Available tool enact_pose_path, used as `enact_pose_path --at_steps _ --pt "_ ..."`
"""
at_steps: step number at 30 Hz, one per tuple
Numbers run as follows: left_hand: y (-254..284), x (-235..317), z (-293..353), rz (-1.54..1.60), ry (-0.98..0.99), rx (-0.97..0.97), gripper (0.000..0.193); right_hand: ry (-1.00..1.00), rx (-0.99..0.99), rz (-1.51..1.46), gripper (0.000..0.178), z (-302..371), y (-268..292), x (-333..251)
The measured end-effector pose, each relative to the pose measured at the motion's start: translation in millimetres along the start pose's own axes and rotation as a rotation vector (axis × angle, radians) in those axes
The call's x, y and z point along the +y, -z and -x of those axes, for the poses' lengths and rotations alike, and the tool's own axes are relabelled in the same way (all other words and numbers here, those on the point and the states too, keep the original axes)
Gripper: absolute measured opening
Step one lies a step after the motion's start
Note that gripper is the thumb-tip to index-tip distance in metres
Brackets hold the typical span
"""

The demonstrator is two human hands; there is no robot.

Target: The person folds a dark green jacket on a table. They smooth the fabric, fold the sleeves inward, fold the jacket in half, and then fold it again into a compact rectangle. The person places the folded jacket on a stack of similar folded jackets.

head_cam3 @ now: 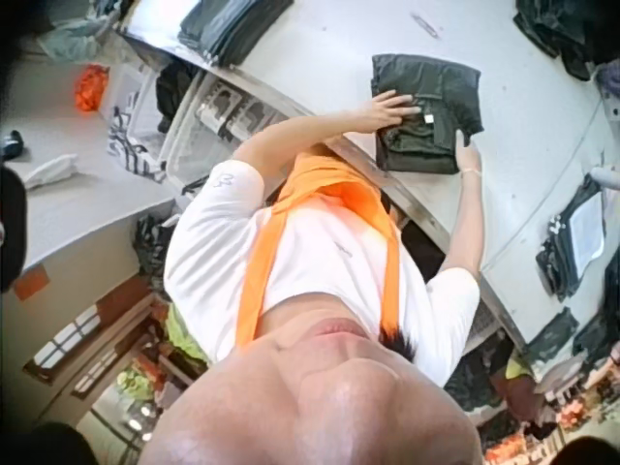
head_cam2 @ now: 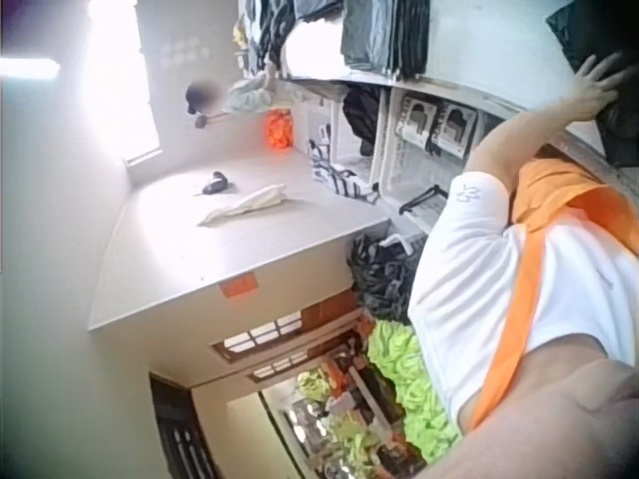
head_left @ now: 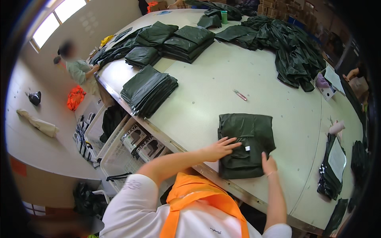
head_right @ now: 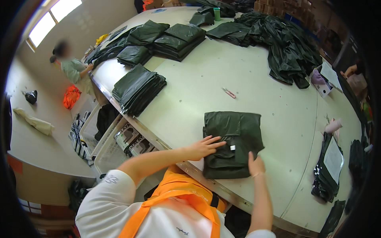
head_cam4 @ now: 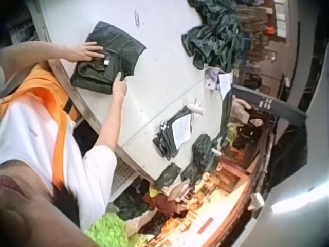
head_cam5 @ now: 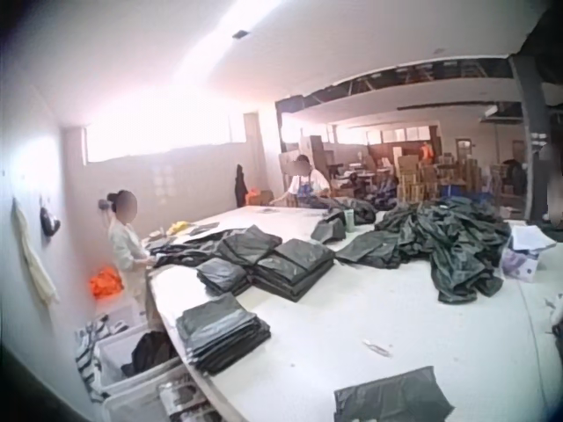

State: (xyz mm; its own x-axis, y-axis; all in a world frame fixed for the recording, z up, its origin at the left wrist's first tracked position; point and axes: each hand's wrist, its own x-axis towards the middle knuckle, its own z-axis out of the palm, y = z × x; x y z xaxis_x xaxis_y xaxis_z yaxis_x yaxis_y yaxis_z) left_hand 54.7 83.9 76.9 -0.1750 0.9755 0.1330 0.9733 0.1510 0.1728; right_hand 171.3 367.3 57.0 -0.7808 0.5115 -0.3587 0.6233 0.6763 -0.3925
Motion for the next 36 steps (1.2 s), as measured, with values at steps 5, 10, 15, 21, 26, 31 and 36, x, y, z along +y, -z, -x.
enact_pose_path --at_steps 5,10,15,21,26,31,36 --pt "42.1 -25.7 44.5 0.472 0.177 -0.678 0.047 -0.029 0.022 -0.061 0.074 113.8 -49.5 -27.2" --pt "41.6 -8.0 6.0 0.165 0.324 0.073 0.07 -0.048 -0.077 0.156 0.061 125.9 17.1 -61.3" --pt "-3.4 -11.2 -7.2 -0.001 0.371 0.109 0.081 0.436 0.485 0.047 0.042 38.3 25.9 -95.2" --pt "-12.5 10.7 25.9 0.238 0.412 0.193 0.064 0.362 0.375 0.268 0.072 41.3 -72.9 -94.0" --pt "-2.0 25.7 56.0 0.499 0.697 0.421 0.101 0.403 0.476 0.208 0.074 43.8 -63.6 -84.0" --pt "-16.7 46.3 68.7 0.731 1.052 0.438 0.126 0.094 0.396 -0.007 0.087 75.0 -26.8 -91.6" --pt "-16.4 48.9 64.4 0.846 1.082 0.516 0.126 0.072 0.41 -0.198 0.081 84.0 -23.8 -83.9"
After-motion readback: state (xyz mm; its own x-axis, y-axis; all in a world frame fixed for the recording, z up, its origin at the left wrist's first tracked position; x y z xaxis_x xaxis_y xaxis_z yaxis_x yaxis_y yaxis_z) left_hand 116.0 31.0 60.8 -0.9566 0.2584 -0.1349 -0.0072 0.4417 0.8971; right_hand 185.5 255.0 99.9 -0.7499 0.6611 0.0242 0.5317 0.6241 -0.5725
